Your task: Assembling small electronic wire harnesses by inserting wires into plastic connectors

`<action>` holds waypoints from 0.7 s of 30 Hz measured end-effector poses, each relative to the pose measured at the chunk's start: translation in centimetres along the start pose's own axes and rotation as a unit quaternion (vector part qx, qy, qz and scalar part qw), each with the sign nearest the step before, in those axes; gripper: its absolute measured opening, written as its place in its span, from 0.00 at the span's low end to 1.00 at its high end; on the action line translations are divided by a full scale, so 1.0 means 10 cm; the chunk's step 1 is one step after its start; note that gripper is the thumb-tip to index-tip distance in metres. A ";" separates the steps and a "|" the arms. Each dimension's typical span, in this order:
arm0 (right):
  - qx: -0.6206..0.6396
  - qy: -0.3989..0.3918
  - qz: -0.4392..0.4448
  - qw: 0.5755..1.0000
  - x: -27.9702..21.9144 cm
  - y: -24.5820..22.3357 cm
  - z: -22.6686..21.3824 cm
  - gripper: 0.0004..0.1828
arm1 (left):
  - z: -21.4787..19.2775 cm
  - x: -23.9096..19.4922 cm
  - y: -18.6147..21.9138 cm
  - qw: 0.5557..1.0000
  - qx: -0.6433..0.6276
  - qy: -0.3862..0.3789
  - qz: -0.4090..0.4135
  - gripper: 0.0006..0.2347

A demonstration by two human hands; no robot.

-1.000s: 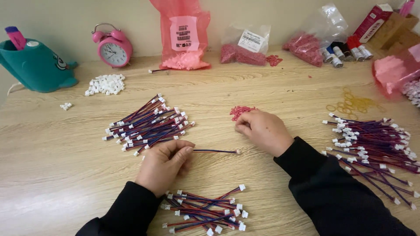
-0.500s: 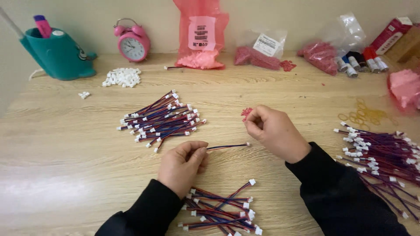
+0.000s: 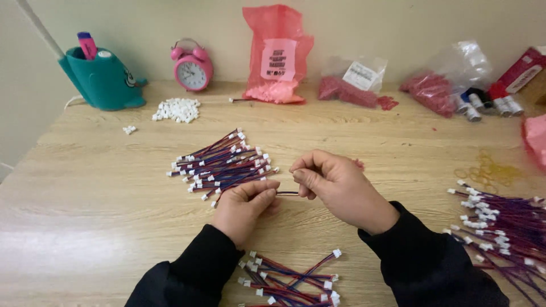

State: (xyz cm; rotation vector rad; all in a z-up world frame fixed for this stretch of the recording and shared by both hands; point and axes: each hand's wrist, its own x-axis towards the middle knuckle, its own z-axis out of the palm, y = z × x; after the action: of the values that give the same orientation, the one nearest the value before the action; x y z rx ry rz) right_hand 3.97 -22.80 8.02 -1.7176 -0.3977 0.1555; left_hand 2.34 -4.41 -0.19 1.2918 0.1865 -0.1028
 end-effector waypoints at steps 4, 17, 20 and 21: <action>0.022 -0.015 0.028 0.999 -0.02 0.11 0.15 0.07 | -0.06 0.00 0.00 1.000 -0.008 -0.006 -0.011 0.10; -0.220 0.030 -0.121 0.967 -0.13 -0.17 0.35 0.06 | -0.03 -0.08 0.09 0.989 -0.144 0.022 -0.010 0.13; -0.233 0.041 -0.151 0.960 -0.16 -0.22 0.38 0.07 | -0.03 -0.08 0.10 0.991 -0.133 0.022 -0.008 0.12; -0.224 0.047 -0.153 0.961 -0.17 -0.22 0.37 0.07 | -0.03 -0.08 0.11 0.992 -0.124 0.022 -0.007 0.11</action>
State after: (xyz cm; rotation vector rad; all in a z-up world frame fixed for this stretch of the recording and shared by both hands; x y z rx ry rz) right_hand 0.84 -19.61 9.28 -2.0698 -0.6576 -0.2603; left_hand 1.73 -3.86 0.89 1.0451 0.2380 -0.0612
